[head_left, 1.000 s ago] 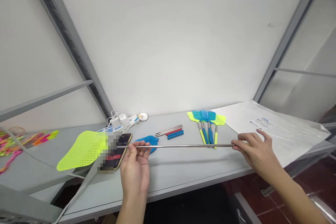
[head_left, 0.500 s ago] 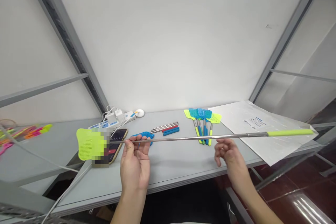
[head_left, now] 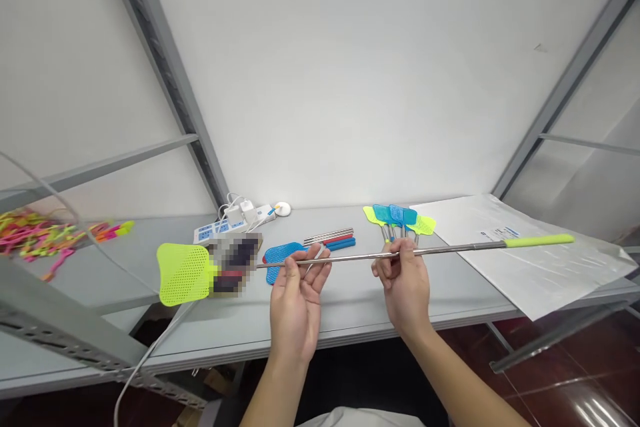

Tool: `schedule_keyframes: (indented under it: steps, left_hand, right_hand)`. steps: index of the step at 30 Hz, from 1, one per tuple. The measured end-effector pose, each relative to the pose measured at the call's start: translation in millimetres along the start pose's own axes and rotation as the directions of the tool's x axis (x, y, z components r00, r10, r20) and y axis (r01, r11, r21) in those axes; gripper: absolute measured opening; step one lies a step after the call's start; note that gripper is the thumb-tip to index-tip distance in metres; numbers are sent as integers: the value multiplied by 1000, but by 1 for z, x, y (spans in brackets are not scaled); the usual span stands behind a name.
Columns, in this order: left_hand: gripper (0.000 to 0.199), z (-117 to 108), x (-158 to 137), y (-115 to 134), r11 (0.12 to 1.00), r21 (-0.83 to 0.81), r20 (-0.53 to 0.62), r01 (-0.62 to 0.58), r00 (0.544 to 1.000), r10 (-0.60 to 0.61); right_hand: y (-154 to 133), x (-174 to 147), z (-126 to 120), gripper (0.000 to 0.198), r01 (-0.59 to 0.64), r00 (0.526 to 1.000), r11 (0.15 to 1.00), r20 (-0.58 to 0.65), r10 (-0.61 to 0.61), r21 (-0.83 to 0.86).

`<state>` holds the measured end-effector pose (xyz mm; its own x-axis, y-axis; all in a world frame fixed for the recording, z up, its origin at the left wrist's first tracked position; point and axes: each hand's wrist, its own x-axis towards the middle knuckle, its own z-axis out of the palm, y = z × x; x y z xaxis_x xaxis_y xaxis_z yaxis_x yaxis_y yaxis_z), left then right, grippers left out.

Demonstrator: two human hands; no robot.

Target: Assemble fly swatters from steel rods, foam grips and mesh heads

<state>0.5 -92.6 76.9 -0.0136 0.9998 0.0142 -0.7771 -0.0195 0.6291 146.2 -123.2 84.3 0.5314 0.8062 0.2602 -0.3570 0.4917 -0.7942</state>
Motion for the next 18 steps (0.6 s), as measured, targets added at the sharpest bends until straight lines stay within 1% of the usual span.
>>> schedule_keyframes:
  steps: [3,6,8,10,13,15,18]
  left_hand:
    - [21,-4,4,5,998,-8,-18,-59,998,59]
    - [23,-10,13,15,996,16,-39,-92,995,92]
    - [24,-14,19,20,996,35,-73,-85,993,88]
    - [28,-17,25,21,997,44,-114,-71,991,76]
    - [28,-21,29,15,998,54,-126,-37,991,44]
    - [26,-22,29,9,998,62,-116,-20,993,27]
    - [25,-24,26,1,997,61,-126,-44,991,52]
  right_hand:
    - [6,-1,7,35,5,1000,1000,-2,-5,-23]
    - [10,0,4,32,2,1000,999,-14,-2,-45]
    - [10,3,-8,32,21,997,999,-75,-25,-47]
    - [8,7,-26,32,53,984,997,-165,-60,-49]
    - [1,9,-56,31,85,960,994,-261,-99,-65]
    - [-5,6,-71,31,73,958,995,-272,-89,-71]
    - [-14,-1,-88,29,33,964,997,-263,-49,-65]
